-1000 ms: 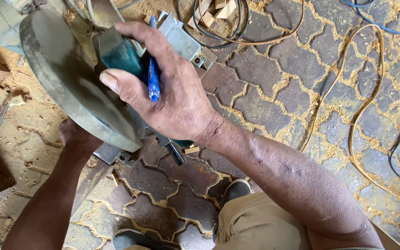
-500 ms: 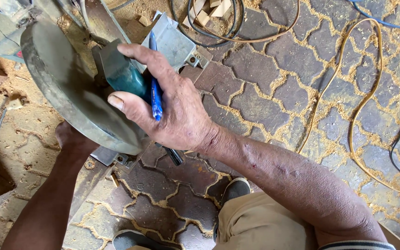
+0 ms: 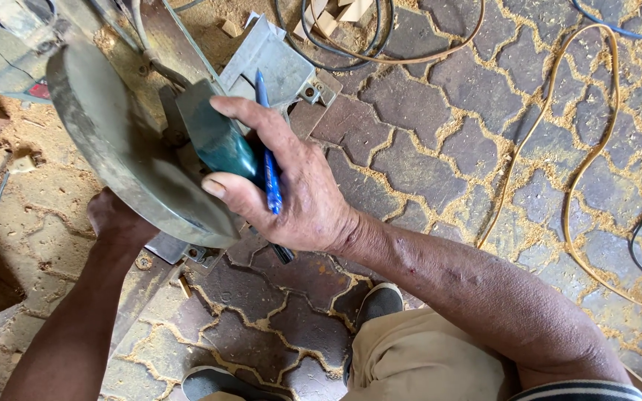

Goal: Cutting wooden trim pieces with a miter saw and attaching them to a cabinet frame using a nail gun.

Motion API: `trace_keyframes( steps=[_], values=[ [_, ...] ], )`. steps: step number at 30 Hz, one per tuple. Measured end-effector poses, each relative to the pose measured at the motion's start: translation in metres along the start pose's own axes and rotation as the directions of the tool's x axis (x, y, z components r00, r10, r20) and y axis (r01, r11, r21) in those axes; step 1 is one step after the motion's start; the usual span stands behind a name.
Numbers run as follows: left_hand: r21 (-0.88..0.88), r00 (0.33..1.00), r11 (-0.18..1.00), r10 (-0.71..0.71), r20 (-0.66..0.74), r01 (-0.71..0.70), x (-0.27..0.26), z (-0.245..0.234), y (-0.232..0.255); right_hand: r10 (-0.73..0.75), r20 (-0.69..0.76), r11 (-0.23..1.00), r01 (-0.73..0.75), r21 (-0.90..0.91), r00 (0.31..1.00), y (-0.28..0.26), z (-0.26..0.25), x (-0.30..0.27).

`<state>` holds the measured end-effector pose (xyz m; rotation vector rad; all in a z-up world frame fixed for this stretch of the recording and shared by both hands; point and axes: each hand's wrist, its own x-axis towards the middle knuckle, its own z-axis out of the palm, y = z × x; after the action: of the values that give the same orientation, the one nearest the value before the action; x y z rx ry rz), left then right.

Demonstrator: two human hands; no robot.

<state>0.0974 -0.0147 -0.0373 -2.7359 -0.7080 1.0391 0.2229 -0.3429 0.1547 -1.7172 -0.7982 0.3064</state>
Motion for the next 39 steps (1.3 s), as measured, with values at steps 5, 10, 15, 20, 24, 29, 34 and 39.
trace_keyframes(
  steps=[5,10,15,20,24,29,34,39],
  values=[
    [0.02,0.996,1.0,0.013,0.084,-0.014,-0.011,-0.019,0.01,-0.137,-0.019,0.99,0.136,-0.021,0.99,0.02,0.0,-0.025],
    [-0.175,1.0,0.984,-0.014,0.017,0.017,-0.021,-0.039,0.02,-0.131,-0.026,0.988,0.128,-0.088,0.991,0.012,-0.005,-0.006],
    [-0.367,0.989,0.924,0.066,-0.13,-0.11,-0.041,-0.037,0.023,0.023,0.004,0.992,-0.022,-0.125,1.0,-0.028,0.0,0.119],
    [0.07,0.755,0.993,0.118,-0.645,-0.096,-0.05,0.007,0.019,-0.073,-0.028,0.915,0.056,-0.4,0.997,-0.017,0.017,0.219],
    [-0.054,0.935,0.981,0.159,-0.317,-0.185,-0.103,0.033,0.011,-0.016,0.041,0.955,0.027,-0.295,0.999,-0.036,0.009,0.207],
    [0.006,0.921,0.929,0.369,-0.122,-0.371,-0.142,0.038,0.011,-0.176,-0.04,0.959,0.162,-0.234,0.984,-0.025,0.006,0.209],
    [-0.052,0.81,0.879,0.411,-0.418,-0.473,-0.146,0.08,0.001,-0.218,-0.089,0.925,0.177,-0.336,0.972,-0.023,0.005,0.209],
    [0.075,0.921,0.943,0.334,-0.202,-0.325,-0.135,0.115,-0.026,-0.198,-0.133,0.887,0.119,-0.445,0.971,-0.047,0.001,0.19]
  ],
)
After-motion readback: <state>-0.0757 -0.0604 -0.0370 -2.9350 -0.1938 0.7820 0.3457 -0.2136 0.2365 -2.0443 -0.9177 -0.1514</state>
